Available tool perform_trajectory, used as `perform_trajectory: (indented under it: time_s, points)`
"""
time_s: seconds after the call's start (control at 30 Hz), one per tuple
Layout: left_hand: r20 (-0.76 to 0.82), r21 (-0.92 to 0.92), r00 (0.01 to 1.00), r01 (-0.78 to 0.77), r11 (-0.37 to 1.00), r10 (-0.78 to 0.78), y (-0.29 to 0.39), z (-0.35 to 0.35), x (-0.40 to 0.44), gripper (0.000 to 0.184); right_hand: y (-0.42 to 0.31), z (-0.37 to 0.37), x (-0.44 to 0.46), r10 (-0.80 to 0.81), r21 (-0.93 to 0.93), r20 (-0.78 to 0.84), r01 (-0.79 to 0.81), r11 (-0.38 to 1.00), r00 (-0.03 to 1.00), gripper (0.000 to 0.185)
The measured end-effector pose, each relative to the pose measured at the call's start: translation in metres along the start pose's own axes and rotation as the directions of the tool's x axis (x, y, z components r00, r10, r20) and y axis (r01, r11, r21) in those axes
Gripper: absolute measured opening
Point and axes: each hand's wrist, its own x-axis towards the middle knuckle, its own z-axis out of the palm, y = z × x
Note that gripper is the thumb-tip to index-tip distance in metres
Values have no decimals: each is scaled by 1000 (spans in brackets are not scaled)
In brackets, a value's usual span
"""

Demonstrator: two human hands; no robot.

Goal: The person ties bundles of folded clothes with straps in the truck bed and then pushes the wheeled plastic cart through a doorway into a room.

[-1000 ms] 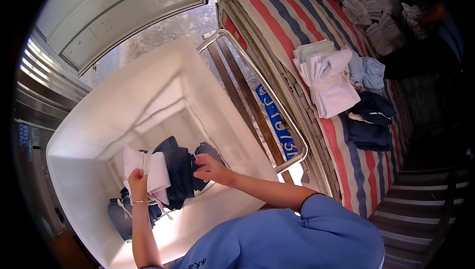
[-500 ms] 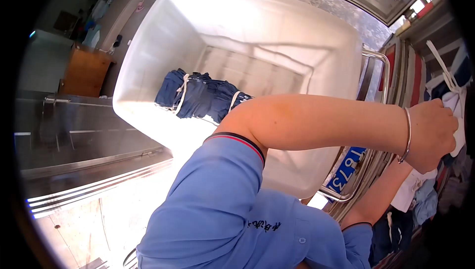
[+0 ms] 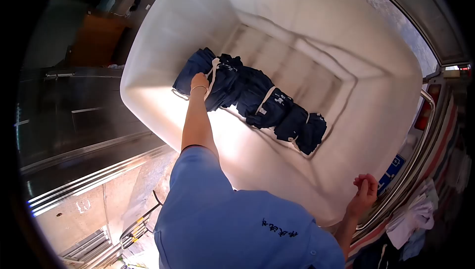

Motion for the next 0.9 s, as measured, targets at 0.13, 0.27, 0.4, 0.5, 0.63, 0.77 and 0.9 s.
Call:
perform_trajectory:
  time_s: [0.13, 0.27, 0.4, 0.5, 0.63, 0.77, 0.9]
  points:
    - [20, 97, 996, 79, 992, -82, 8, 19, -1, 24, 0, 16, -4, 95, 133, 62, -103, 986, 994, 15]
    - [126, 56, 986, 98, 994, -105, 13, 12, -3, 31, 6, 31, -18, 152, 138, 114, -167, 976, 982, 14]
    - [270, -203, 963, 53, 978, 4, 1, 13, 19, 26, 11, 64, -39, 250, 68, 283, -280, 958, 926, 14]
    - [136, -247, 975, -137, 959, 175, -9, -35, 43, 26, 30, 118, -54, 279, 118, 526, -394, 911, 803, 16]
    - [139, -354, 837, -457, 816, 529, 47, -59, 1, 19, 45, 140, -17, 168, -3, 726, -241, 970, 667, 41]
    - [166, -584, 622, -563, 584, 765, 171, -143, -121, 14, 12, 162, 7, 258, 48, 803, -489, 871, 538, 85]
    - [-82, -281, 123, -955, 95, 989, 338, -237, -314, 12, -21, 126, 30, -92, 608, 762, -657, 446, 642, 71]
